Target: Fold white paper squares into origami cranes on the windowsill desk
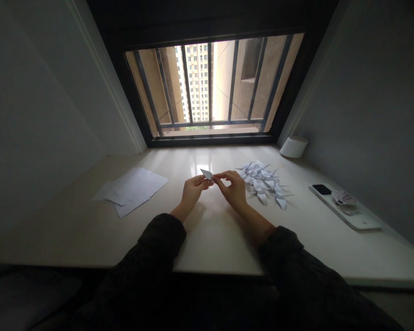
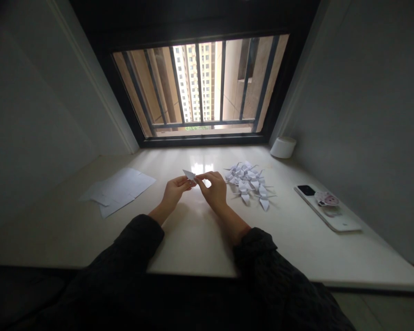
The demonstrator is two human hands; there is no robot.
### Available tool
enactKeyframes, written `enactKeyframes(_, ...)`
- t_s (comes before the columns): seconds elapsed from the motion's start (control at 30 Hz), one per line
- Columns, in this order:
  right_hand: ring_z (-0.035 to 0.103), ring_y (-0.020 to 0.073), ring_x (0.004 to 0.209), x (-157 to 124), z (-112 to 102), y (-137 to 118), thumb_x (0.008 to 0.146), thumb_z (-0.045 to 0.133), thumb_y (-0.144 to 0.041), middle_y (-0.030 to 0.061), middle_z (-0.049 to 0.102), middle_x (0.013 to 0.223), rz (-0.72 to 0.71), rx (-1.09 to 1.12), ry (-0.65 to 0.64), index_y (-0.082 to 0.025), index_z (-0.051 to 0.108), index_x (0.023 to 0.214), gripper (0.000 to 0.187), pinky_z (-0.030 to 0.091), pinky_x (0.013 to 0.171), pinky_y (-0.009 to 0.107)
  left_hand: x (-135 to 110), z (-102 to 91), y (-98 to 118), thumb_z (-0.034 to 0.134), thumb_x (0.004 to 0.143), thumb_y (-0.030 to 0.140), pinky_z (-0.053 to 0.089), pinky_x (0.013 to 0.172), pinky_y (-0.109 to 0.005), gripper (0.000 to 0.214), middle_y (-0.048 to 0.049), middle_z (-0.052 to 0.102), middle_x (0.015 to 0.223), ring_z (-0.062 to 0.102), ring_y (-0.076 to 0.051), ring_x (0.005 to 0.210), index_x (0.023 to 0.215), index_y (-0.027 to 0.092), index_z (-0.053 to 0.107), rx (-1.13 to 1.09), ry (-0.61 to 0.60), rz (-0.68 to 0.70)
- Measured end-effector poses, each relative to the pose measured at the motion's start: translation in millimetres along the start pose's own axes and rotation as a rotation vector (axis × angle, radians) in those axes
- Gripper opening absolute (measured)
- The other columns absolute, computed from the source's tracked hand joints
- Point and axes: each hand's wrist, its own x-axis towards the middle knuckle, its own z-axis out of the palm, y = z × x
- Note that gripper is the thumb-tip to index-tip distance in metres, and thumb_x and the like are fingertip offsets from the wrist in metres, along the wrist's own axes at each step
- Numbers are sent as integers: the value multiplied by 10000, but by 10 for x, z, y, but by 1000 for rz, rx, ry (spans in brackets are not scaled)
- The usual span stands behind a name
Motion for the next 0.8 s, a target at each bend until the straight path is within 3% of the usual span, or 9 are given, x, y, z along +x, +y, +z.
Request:
enactKeyframes(0.2, 575, 202, 805, 13, 10, 15, 810, 612, -322, 43, 669, 796, -73, 1, -20, -233, 689, 811, 118, 473, 723, 341, -2, 2, 0, 752, 639, 365, 485, 768, -344, 345, -88, 726, 834, 671, -218, 824, 906, 148, 723, 20, 26, 5)
enactKeyframes(0.5, 617, 177, 773, 72, 0, 65, 758, 675, -417, 44, 691, 852, -49, 246, -166, -239, 714, 874, 216, 489, 676, 320, 22, -63, 13, 769, 619, 382, 482, 782, -335, 307, -69, 724, 836, 662, -198, 808, 840, 171, 736, -48, 52, -55)
enactKeyframes(0.63, 614, 179, 740, 69, 6, 99, 696, 728, -426, 42, 692, 809, -16, 229, -126, -228, 715, 802, 225, 480, 658, 320, 13, -60, 33, 779, 608, 392, 484, 796, -338, 298, -63, 723, 808, 650, -179, 772, 802, 168, 745, -40, 25, -74)
enactKeyframes(0.8, 602, 166, 705, 57, 18, 115, 741, 689, -398, 34, 680, 763, 6, 228, -75, -226, 725, 776, 179, 469, 645, 310, 13, -47, 41, 763, 632, 421, 488, 815, -355, 318, -79, 727, 816, 656, -193, 801, 812, 158, 750, -26, 12, -32)
